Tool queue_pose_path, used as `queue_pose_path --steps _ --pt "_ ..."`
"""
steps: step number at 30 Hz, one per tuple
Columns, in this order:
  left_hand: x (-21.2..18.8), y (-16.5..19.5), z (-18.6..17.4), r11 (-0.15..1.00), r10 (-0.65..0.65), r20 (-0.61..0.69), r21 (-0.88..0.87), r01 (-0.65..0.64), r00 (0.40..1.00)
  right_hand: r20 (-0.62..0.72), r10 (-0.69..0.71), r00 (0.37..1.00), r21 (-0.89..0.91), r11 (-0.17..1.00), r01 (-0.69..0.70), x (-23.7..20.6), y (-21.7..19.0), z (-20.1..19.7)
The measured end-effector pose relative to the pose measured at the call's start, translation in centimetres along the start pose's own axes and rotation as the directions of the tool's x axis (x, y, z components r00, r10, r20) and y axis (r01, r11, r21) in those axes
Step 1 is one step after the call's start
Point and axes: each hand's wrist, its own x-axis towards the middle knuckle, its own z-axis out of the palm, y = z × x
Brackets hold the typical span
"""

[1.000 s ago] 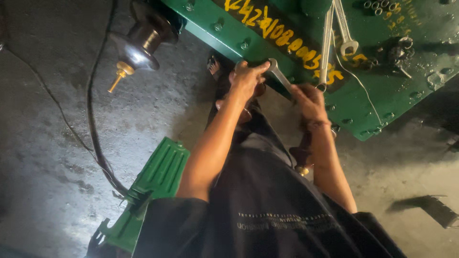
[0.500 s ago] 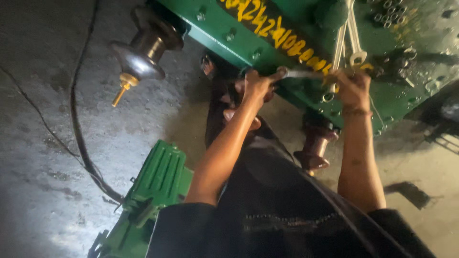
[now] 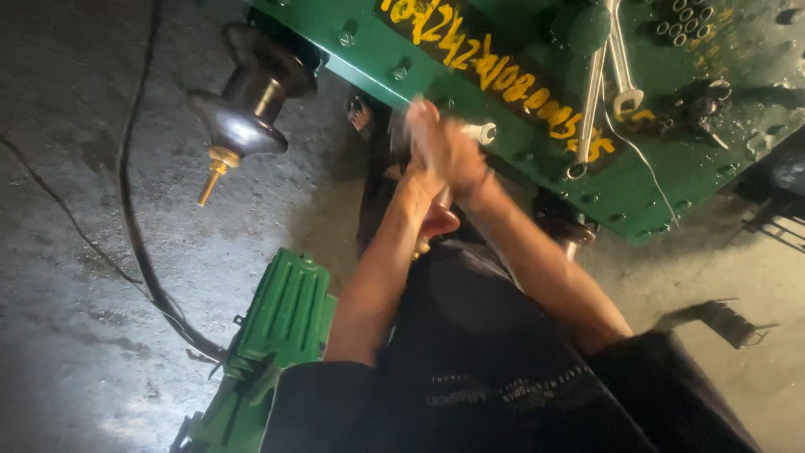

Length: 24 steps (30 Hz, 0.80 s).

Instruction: The person uses a wrench to tighten bolts on a green metal plate attached to a large machine. They repeatedly reposition the wrench and apply force to secure the fasteners.

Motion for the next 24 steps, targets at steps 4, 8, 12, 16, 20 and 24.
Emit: queue_pose_path --steps 4,8,12,16,20,24 --pt "-0.4 0.0 0.0 0.955 0.102 -0.046 0.284 -0.085 0.994 0.244 0.258 0.935 -0.045 0.966 -0.255 -9.5 -4.3 -0.8" --pt "-0.5 -0.5 0.8 0.888 0.160 -0.108 0.450 -0.096 0.981 0.234 0.484 0.843 0.211 0.821 -0.530 -16.2 -0.1 -4.8" --pt "-0.4 -0.4 1.7 0.925 0.170 -0.166 0.368 -0.099 0.971 0.323 0.692 0.646 0.839 0.107 -0.534 -18.6 5.9 -10.0" --pt "-0.1 0.2 1.9 0.949 0.095 -0.144 0.312 -0.046 0.985 0.242 0.801 0.548 0.898 0.030 -0.440 -13.3 8.4 -13.4" --pt "-0.4 0.6 2.0 0.978 0.031 -0.092 0.210 -0.011 0.995 0.218 0.746 0.630 0.890 0.113 -0.442 -1.8 6.1 -9.5" --pt "-1.2 1.1 1.7 0.959 -0.075 -0.097 0.267 0.099 0.992 0.199 0.459 0.866 0.592 0.647 -0.480 -0.7 -0.8 -2.9"
